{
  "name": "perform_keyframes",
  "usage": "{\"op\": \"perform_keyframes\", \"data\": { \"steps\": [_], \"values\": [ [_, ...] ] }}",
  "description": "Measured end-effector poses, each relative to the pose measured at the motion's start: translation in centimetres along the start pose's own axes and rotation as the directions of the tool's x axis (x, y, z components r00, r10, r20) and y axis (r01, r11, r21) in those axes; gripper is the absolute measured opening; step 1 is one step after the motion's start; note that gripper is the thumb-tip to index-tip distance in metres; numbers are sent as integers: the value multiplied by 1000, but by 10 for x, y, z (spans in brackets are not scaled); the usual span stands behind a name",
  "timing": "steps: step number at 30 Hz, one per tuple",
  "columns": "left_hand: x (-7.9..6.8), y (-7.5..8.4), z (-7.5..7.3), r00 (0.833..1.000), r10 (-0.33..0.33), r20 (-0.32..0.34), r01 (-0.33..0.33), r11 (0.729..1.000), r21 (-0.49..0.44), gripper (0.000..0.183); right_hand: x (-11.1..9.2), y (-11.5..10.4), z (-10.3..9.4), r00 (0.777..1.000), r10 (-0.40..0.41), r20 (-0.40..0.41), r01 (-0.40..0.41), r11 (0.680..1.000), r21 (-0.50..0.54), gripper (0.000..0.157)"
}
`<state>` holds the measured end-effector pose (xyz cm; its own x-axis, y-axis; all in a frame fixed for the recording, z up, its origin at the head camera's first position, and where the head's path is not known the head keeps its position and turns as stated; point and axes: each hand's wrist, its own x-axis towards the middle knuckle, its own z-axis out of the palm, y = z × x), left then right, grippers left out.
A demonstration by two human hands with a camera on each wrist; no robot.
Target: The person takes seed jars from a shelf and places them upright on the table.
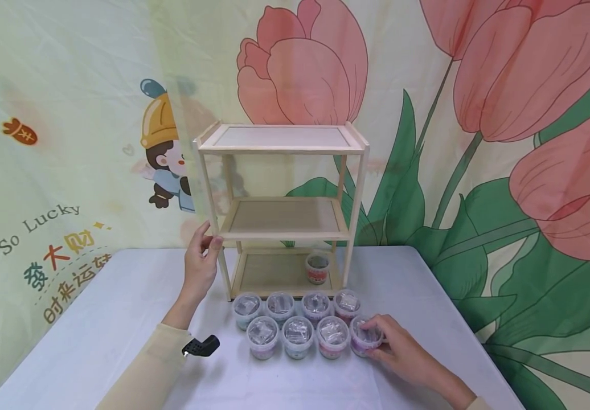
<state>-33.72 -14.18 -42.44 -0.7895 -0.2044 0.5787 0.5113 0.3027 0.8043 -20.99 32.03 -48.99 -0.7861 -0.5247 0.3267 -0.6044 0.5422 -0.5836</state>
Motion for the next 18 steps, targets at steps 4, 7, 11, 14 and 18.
{"op": "perform_keyframes", "data": {
  "steps": [4, 7, 11, 14, 18],
  "values": [
    [0, -1, 0, 1000, -1, -1, 1, 1000, 10, 51, 3, -4, -12, 994, 20, 105, -19, 1000, -11, 48],
    [0, -2, 0, 1000, 3, -1, -3, 1000, 25, 52, 6, -8, -23, 983, 34, 182, -27, 999, -41, 57],
    [0, -3, 0, 1000, 9, 2, -9, 999, 31, 51, 9, -15, -37, 976, -1, 216, 22, 995, -92, 64],
    [0, -2, 0, 1000, 9, 3, -9, 1000, 29, 51, 16, -23, -45, 981, -22, 195, 48, 990, -131, 61],
    [1, -2, -1, 1000, 6, 0, -6, 1000, 29, 52, 34, -38, -52, 987, 24, 160, -2, 990, -139, 49]
  ]
}}
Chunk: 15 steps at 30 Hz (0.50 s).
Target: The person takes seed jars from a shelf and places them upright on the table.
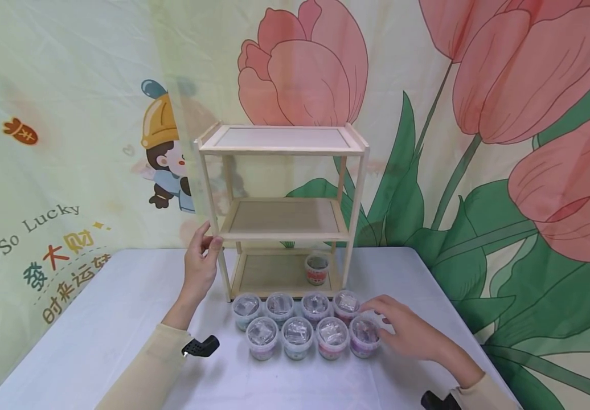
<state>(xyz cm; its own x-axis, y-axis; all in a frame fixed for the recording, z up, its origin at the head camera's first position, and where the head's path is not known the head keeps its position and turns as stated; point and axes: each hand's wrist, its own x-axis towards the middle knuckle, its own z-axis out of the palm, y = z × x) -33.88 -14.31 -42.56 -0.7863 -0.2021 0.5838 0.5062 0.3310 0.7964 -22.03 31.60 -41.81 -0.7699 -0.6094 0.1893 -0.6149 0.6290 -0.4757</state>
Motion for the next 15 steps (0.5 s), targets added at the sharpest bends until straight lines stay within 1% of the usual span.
{"op": "perform_keyframes", "data": {
  "steps": [2, 4, 7, 11, 15],
  "values": [
    [0, 0, 0, 1000, -3, -3, 3, 1000, -1, 52, 11, -7, -4, 1000, 17, -9, -17, 999, 33, 45],
    [0, 0, 0, 1000, -7, -6, 7, 1000, -3, 52, 24, -15, -6, 1000, 14, -19, -13, 998, 65, 43],
    [0, -1, -1, 1000, -12, -5, 12, 1000, -2, 52, 44, -26, -7, 1000, 17, -20, -14, 993, 116, 46],
    [0, -1, -1, 1000, -9, 5, 9, 1000, -9, 52, 71, -35, -4, 999, 43, -24, -39, 991, 124, 50],
    [0, -1, -1, 1000, -1, 7, 1, 1000, -19, 51, 98, -36, 3, 998, 19, -51, -13, 995, 101, 50]
  ]
}}
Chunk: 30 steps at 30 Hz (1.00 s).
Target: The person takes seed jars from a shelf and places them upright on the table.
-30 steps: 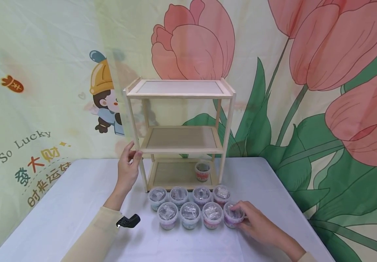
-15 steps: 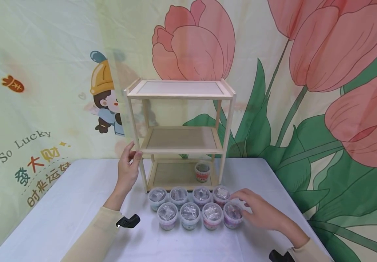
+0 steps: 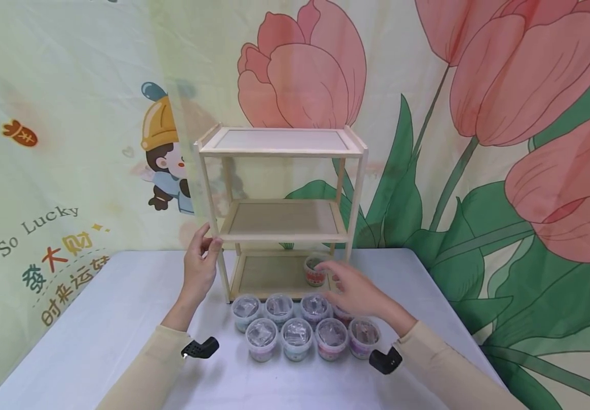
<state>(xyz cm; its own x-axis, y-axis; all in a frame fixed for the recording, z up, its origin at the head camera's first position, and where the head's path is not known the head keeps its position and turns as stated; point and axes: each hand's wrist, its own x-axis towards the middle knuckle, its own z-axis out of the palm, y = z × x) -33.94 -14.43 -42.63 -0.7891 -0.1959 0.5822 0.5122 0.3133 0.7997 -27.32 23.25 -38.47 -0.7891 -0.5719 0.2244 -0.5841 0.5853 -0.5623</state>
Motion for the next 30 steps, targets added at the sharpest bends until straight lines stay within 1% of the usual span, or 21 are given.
{"op": "perform_keyframes", "data": {
  "steps": [3, 7, 10, 14, 19, 22, 24, 27, 30],
  "values": [
    [-1, 0, 0, 1000, 1, -6, -1, 1000, 0, 50, 19, 1, 8, 1000, -15, -6, 15, 999, -36, 49],
    [-1, 0, 0, 1000, 16, -16, -16, 1000, 9, 50, 39, 5, 16, 1000, 13, 1, -13, 994, -105, 51],
    [-1, 0, 0, 999, 30, -26, -29, 1000, 11, 50, 51, 10, 21, 999, 32, 1, -32, 991, -130, 51],
    [0, -1, 0, 999, 32, -24, -32, 999, 9, 49, 63, 16, 26, 1000, 19, -18, -21, 990, -139, 49],
    [1, -2, 0, 1000, 26, -9, -26, 1000, 4, 49, 70, 22, 30, 998, 35, -47, -42, 985, -166, 47],
    [1, -2, 0, 1000, 20, -5, -20, 1000, -1, 49, 73, 26, 32, 996, 80, -41, -86, 981, -174, 48],
    [1, -3, 0, 1000, 17, -5, -17, 1000, -5, 49, 75, 30, 33, 991, 128, -32, -131, 978, -164, 48],
    [1, -3, 0, 1000, 15, -5, -15, 1000, -1, 49, 77, 35, 36, 976, 218, -15, -218, 969, -116, 49],
    [2, -2, 0, 1000, 18, -5, -18, 1000, 2, 49, 79, 39, 38, 959, 282, -4, -281, 957, -75, 50]
  ]
}}
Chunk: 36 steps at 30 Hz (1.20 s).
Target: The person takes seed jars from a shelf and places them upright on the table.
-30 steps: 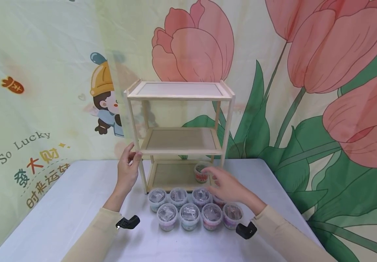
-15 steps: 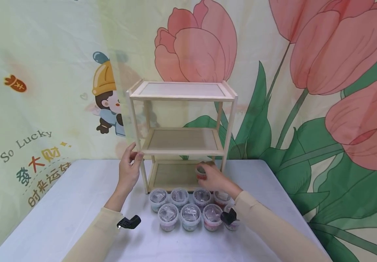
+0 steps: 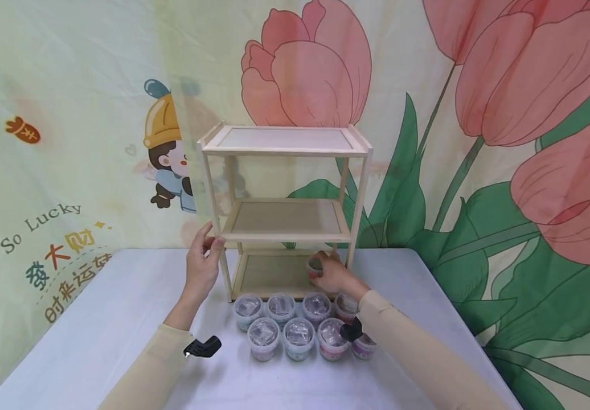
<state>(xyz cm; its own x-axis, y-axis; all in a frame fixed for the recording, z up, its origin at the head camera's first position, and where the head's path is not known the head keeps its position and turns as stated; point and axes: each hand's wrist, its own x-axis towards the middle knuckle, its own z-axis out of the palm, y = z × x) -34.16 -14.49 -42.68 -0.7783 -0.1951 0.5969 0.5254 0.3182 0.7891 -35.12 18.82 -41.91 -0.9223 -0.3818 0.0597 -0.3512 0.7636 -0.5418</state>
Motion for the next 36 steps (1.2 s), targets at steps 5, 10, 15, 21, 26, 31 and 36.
{"op": "perform_keyframes", "data": {
  "steps": [5, 10, 15, 21, 26, 31, 36],
  "values": [
    [1, 2, 0, 1000, 5, 0, -5, 1000, 2, 49, 3, 4, 2, 999, 50, 17, -51, 997, 52, 54],
    [1, 2, 0, 1000, -3, -2, 3, 1000, 8, 49, 6, 7, 4, 996, 79, 30, -81, 993, 90, 55],
    [0, 2, 1, 1000, 1, -7, -1, 1000, 4, 49, 8, 8, 6, 996, 82, 23, -83, 994, 74, 54],
    [0, 3, 1, 1000, 4, -9, -4, 1000, 6, 50, 9, 10, 8, 996, 81, 31, -84, 989, 122, 51],
    [0, 2, 1, 1000, 7, -11, -7, 1000, 4, 49, 8, 9, 11, 999, 42, -6, -41, 994, 102, 47],
    [-1, 1, 1, 1000, 3, -9, -3, 1000, 4, 48, 7, 8, 11, 999, 20, -45, -17, 997, 72, 44],
    [0, 1, 1, 1000, 9, -15, -9, 1000, 2, 48, 3, 4, 7, 998, -41, -55, 44, 997, 67, 43]
  ]
}}
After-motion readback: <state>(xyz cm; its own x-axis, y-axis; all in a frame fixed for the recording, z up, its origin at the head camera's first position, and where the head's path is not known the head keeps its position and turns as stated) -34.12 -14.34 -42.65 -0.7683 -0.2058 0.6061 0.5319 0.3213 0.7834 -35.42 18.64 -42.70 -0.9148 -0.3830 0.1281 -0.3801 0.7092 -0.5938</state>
